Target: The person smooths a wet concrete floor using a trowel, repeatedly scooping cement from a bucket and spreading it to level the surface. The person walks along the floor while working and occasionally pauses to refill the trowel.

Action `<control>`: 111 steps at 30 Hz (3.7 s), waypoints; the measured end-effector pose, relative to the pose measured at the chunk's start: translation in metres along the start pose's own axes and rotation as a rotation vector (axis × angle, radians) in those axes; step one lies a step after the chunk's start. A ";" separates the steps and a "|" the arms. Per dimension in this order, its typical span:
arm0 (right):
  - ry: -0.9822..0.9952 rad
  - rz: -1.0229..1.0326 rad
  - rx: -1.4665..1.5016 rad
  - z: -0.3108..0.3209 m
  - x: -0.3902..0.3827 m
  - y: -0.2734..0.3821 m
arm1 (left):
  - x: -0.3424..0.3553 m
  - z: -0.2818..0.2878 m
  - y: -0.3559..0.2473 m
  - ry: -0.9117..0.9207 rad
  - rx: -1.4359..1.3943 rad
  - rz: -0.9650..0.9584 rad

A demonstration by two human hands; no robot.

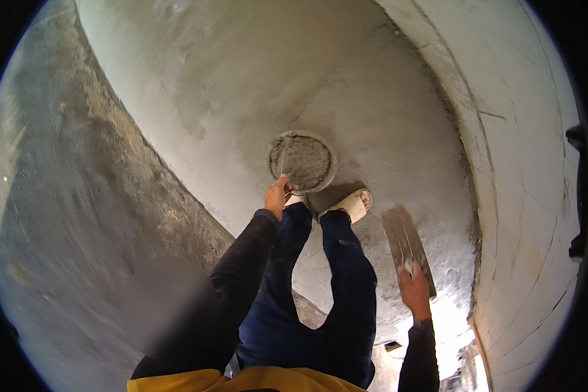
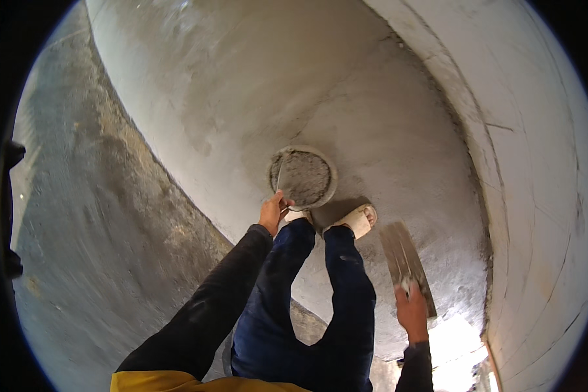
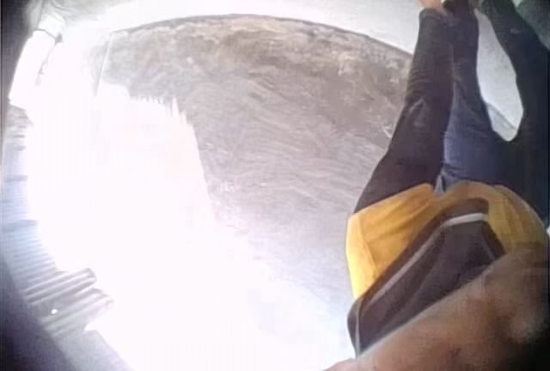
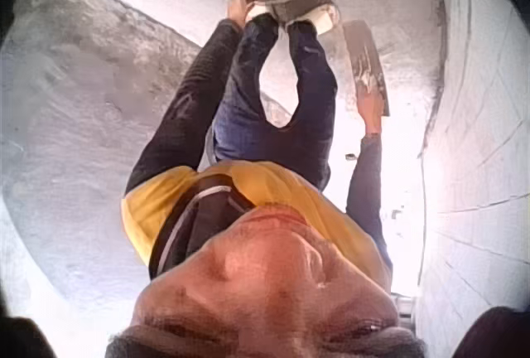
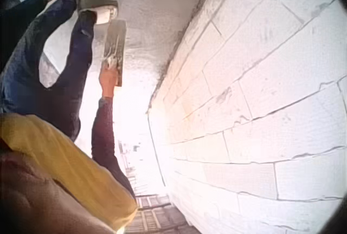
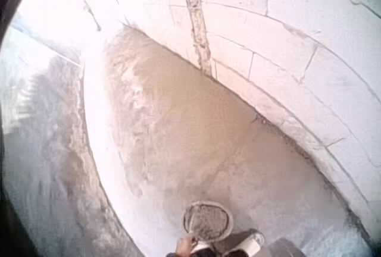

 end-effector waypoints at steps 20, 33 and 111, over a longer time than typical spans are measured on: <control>0.287 0.797 -0.451 -0.168 0.304 0.232 | 0.102 0.083 0.005 0.119 0.207 -0.364; 0.183 0.855 -0.470 -0.182 0.327 0.203 | 0.085 0.068 -0.007 0.152 0.222 -0.601; 0.235 0.883 -0.301 -0.137 0.331 0.157 | 0.132 0.053 0.013 0.550 -0.593 -0.281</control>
Point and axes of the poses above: each hand's wrist, its own x-axis towards the middle knuckle, its own z-axis out of the back of the hand, y = z × x, the point moved 4 cm from there along x, towards the middle knuckle, and after that the axes turned 7 degrees about -x, right-handed, at the moved point
